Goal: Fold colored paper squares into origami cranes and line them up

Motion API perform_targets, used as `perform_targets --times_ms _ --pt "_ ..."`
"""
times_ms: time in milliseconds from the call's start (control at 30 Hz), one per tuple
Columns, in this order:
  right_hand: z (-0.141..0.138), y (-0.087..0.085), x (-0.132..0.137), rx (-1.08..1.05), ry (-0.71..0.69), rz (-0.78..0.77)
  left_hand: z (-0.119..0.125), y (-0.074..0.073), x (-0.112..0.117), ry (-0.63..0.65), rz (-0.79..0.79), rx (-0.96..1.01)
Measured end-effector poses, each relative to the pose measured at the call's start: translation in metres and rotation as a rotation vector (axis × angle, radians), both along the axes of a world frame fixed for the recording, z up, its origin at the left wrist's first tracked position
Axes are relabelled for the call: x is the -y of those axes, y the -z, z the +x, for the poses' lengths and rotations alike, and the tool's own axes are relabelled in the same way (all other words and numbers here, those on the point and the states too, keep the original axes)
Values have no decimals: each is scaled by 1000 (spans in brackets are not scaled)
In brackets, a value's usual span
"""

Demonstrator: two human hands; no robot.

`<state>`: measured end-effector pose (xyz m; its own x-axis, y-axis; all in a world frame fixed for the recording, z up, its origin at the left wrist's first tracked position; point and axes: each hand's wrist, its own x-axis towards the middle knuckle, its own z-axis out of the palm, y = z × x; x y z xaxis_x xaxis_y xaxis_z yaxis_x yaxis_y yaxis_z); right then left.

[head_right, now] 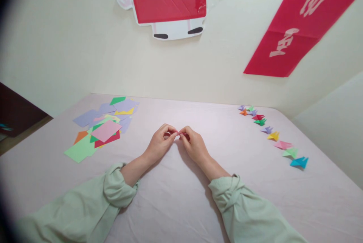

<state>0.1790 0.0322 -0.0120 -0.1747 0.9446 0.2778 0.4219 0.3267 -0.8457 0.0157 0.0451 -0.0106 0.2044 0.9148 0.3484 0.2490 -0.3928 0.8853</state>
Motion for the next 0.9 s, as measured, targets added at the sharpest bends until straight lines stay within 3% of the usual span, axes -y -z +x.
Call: perform_targets --times_ms 233,567,900 --pt "0 4 0 26 4 -4 -2 1 -1 12 -1 -7" --pt "-4 2 -9 -348 -25 -200 -1 5 -3 25 -131 51" --pt "-5 -3 -8 -388 -28 -215 -3 5 -3 68 -194 61"
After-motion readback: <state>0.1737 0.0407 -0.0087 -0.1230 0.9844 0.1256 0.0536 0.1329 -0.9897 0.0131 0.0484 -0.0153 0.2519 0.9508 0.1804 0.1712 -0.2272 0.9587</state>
